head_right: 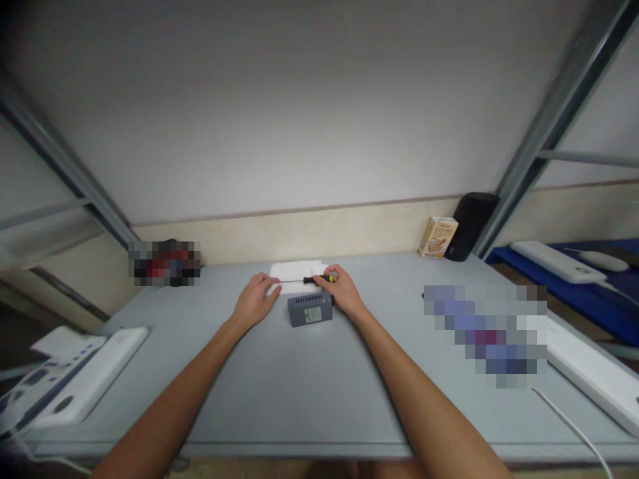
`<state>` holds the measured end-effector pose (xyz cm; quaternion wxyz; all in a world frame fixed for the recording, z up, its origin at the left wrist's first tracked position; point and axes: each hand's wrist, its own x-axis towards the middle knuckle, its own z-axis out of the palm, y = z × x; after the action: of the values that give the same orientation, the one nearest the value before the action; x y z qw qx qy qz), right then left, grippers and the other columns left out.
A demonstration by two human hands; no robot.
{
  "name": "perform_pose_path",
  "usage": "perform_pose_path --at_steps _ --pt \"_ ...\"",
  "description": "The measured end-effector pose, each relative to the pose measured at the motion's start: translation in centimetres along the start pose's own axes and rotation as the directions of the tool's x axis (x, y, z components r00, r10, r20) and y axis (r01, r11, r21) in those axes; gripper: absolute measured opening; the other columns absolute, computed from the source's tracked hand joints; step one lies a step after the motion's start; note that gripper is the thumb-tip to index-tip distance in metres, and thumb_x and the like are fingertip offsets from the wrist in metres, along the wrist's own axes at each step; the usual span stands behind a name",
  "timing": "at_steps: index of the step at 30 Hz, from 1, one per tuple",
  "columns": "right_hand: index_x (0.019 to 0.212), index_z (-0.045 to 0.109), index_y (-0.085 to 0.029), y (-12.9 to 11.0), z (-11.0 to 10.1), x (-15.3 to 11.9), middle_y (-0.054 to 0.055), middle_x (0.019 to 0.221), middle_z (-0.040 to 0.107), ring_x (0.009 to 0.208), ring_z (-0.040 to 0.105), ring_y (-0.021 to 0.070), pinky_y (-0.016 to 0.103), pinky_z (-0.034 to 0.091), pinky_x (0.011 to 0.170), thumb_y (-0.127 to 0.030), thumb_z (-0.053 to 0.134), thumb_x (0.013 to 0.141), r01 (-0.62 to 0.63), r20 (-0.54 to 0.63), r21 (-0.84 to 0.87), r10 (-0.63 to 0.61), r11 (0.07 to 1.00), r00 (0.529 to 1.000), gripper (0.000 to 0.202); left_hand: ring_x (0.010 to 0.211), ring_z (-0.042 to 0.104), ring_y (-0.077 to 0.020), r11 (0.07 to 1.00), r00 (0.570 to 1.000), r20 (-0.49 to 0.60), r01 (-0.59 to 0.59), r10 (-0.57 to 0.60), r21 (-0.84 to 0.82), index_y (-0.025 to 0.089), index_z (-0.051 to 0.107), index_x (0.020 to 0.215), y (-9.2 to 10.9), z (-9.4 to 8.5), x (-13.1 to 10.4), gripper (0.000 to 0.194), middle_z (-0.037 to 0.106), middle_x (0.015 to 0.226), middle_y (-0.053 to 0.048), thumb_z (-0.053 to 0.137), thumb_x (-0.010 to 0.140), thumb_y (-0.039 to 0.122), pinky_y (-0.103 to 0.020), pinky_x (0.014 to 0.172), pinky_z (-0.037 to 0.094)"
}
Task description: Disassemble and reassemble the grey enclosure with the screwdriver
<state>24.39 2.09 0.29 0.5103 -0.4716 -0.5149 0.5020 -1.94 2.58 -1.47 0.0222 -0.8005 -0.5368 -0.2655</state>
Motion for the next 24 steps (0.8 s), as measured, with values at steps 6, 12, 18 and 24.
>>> perform_pose_path --at_steps 6,12,18,24 --pt "0.089 0.05 -0.024 0.4 0.0 0.2 -0.003 0.067 0.067 0.049 0.049 0.0117 0.023 0.034 0.047 -0.064 0.086 0.06 -0.003 -0.005 -0.011 0.003 1.0 1.0 0.061 0.104 0.062 -0.0272 0.999 0.999 -0.025 0.032 -0.032 -0.007 0.019 0.074 0.113 0.3 -0.1 0.3 0.025 0.066 0.104 -0.009 0.061 0.1 0.034 -0.042 0.097 0.051" --pt "0.092 0.05 -0.025 0.2 -0.3 0.0 -0.001 0.072 0.072 0.048 0.049 0.0111 0.023 0.034 0.047 -0.065 0.084 0.066 -0.011 0.024 0.001 0.011 1.0 1.0 0.059 0.107 0.061 -0.0274 0.998 0.996 -0.06 0.066 -0.066 0.004 0.02 0.074 0.113 1.0 -0.3 0.4 0.022 0.066 0.109 -0.009 0.065 0.095 0.029 -0.042 0.099 0.051" --pt "0.093 0.051 -0.024 -0.5 -0.4 -0.3 0.001 0.078 0.076 0.052 0.055 0.0125 0.023 0.037 0.05 -0.063 0.085 0.066 -0.041 0.047 0.018 0.04 0.999 0.998 0.058 0.1 0.062 -0.0255 0.999 0.998 -0.048 0.028 -0.029 -0.019 0.021 0.075 0.102 0.8 -0.5 0.6 0.018 0.067 0.1 -0.008 0.058 0.1 0.028 -0.04 0.093 0.051" --pt "0.092 0.052 -0.024 -0.8 -0.5 -0.5 0.002 0.08 0.078 0.052 0.057 0.0134 0.025 0.039 0.052 -0.063 0.085 0.066 -0.044 0.049 0.028 0.043 0.999 0.998 0.058 0.098 0.062 -0.0249 0.999 0.994 -0.104 0.016 -0.021 -0.048 0.022 0.075 0.099 0.7 -1.1 0.6 0.017 0.067 0.098 -0.007 0.059 0.099 0.028 -0.039 0.092 0.051"
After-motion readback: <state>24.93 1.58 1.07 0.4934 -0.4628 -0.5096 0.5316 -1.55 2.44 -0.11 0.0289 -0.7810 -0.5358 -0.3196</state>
